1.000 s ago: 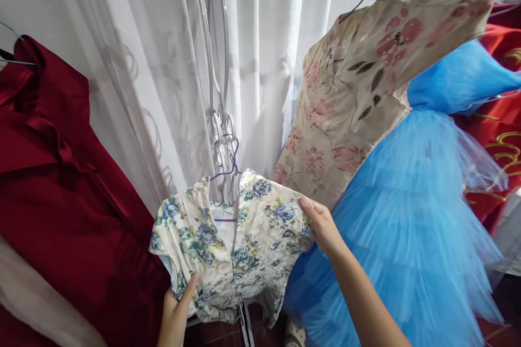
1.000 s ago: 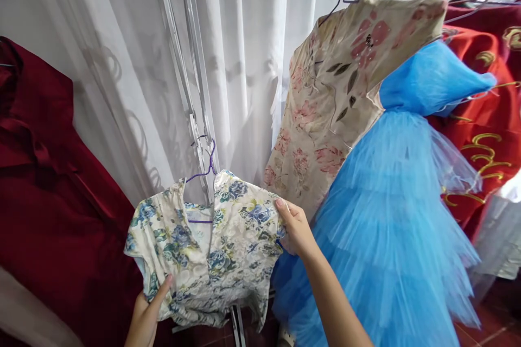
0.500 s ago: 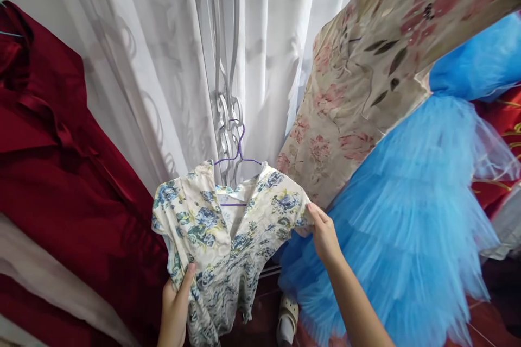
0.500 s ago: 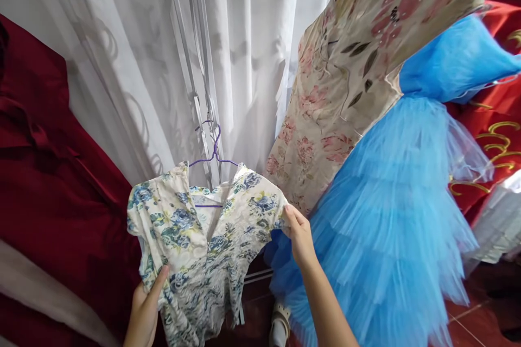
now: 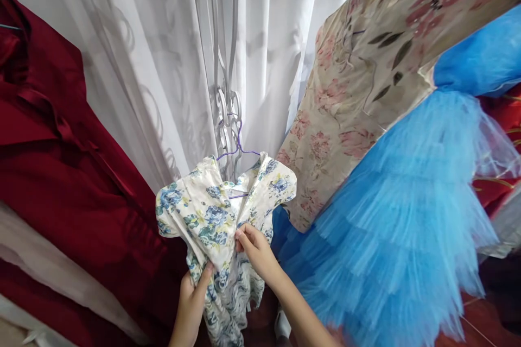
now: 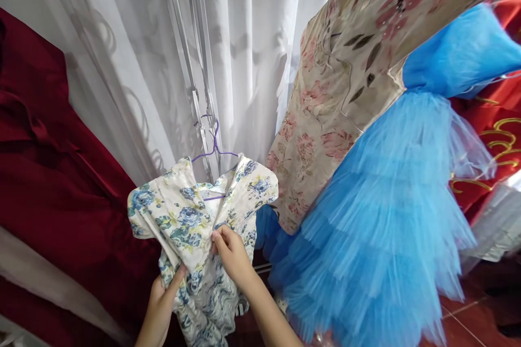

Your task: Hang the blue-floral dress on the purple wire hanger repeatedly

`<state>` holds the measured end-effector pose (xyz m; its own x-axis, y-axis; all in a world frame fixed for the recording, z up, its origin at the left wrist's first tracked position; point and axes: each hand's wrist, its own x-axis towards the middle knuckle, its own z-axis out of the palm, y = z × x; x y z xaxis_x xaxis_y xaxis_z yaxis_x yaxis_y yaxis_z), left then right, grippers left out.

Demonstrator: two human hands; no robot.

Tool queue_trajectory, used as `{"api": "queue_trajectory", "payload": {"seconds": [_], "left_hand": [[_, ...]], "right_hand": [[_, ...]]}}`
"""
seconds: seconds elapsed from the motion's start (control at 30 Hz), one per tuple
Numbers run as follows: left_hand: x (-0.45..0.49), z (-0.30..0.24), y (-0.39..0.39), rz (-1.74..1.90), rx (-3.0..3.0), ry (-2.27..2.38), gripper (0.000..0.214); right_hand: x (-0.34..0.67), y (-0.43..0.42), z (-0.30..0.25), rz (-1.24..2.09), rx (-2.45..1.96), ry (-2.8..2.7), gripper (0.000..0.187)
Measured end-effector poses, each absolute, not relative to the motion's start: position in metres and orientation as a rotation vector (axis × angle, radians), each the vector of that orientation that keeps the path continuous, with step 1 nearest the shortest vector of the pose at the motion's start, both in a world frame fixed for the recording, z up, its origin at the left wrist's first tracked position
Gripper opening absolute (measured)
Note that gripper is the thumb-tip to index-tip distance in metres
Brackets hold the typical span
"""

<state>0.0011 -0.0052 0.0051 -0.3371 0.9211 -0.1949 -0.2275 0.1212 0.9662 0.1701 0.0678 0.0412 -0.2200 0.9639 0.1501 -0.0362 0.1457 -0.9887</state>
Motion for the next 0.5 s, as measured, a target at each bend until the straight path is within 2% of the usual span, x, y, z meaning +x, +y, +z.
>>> {"api": "queue_trajectory", "payload": {"seconds": [0.1, 0.2, 0.27, 0.37, 0.43, 0.5], "left_hand": [[0.002, -0.004, -0.012, 1.558, 0.699, 1.483, 0.053], [0.005, -0.009, -0.018, 1.970, 0.865, 1.626, 0.057], [0.010, -0.008, -0.016, 2.140, 1.147, 1.698, 0.047], [0.026, -0.002, 0.000, 1.783, 1.591, 1.608, 0.025], [0.041, 0.003, 0.015, 1.531, 1.718, 1.533, 0.021], [0.053, 0.008, 0.029, 1.438, 1.781, 1.539, 0.016]], "right_hand": [[0.170, 0.072, 0.041, 1.316, -1.003, -1.342, 0.038], [0.174, 0.066, 0.040, 1.385, -1.001, -1.252, 0.034], [0.176, 0.059, 0.042, 1.420, -0.983, -1.219, 0.027], [0.179, 0.048, 0.046, 1.497, -0.978, -1.238, 0.022], [0.181, 0.044, 0.050, 1.539, -0.980, -1.255, 0.022], [0.184, 0.044, 0.055, 1.540, -0.982, -1.246, 0.022]]}}
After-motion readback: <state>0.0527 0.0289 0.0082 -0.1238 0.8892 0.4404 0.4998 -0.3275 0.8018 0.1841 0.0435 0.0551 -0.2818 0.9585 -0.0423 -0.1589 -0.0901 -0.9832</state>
